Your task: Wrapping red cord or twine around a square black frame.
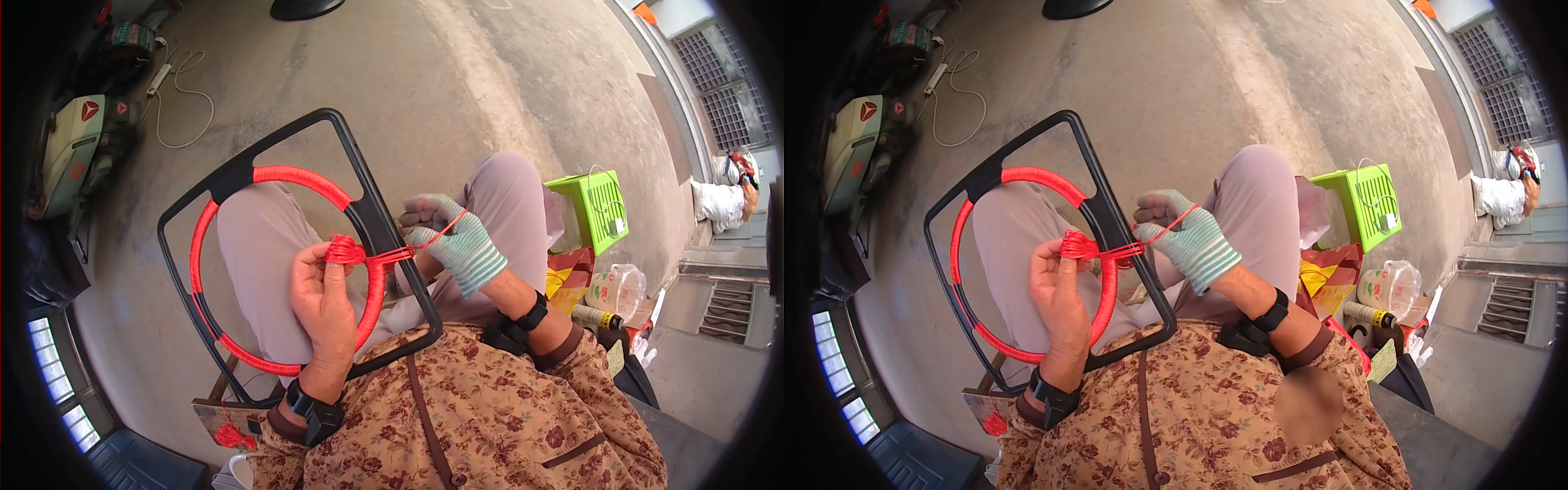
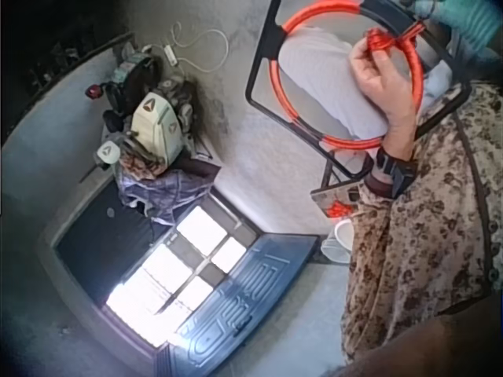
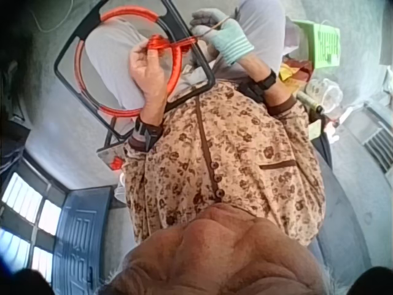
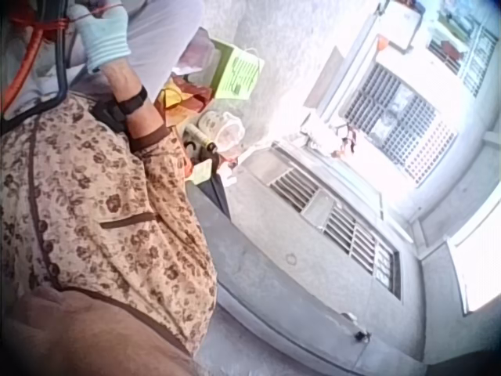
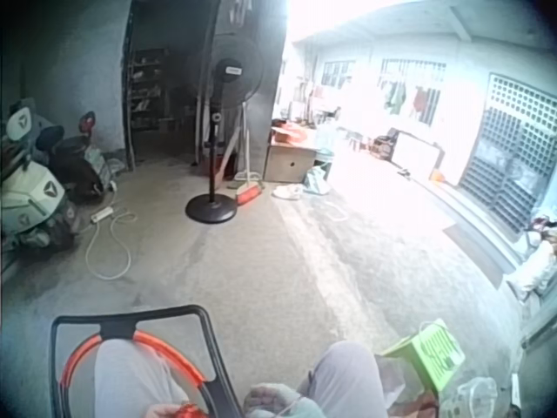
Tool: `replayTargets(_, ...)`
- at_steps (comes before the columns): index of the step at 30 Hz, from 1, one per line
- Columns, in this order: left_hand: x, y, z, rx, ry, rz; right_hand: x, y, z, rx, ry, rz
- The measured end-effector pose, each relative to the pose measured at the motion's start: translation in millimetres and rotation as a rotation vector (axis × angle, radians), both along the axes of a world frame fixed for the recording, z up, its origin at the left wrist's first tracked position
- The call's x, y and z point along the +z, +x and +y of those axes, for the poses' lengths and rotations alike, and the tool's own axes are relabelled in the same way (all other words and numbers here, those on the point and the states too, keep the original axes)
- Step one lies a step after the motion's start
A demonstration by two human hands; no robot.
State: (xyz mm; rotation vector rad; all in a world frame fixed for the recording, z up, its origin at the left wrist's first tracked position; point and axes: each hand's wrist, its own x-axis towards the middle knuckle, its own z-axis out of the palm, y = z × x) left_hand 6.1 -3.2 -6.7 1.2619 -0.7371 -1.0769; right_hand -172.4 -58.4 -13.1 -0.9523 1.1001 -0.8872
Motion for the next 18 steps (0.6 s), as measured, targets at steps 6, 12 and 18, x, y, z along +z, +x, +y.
replayTargets(6,-16,8,1,-0.126,0.146,0.179,-2,0,-1,0.079,-0.040,0.120)
replayTargets(12,-17,7,1,-0.180,0.236,0.360,-14,2,7,0.379,0.137,0.206)
replayTargets(18,-14,8,2,-0.255,0.300,0.535,-10,2,12,0.640,0.066,0.245)
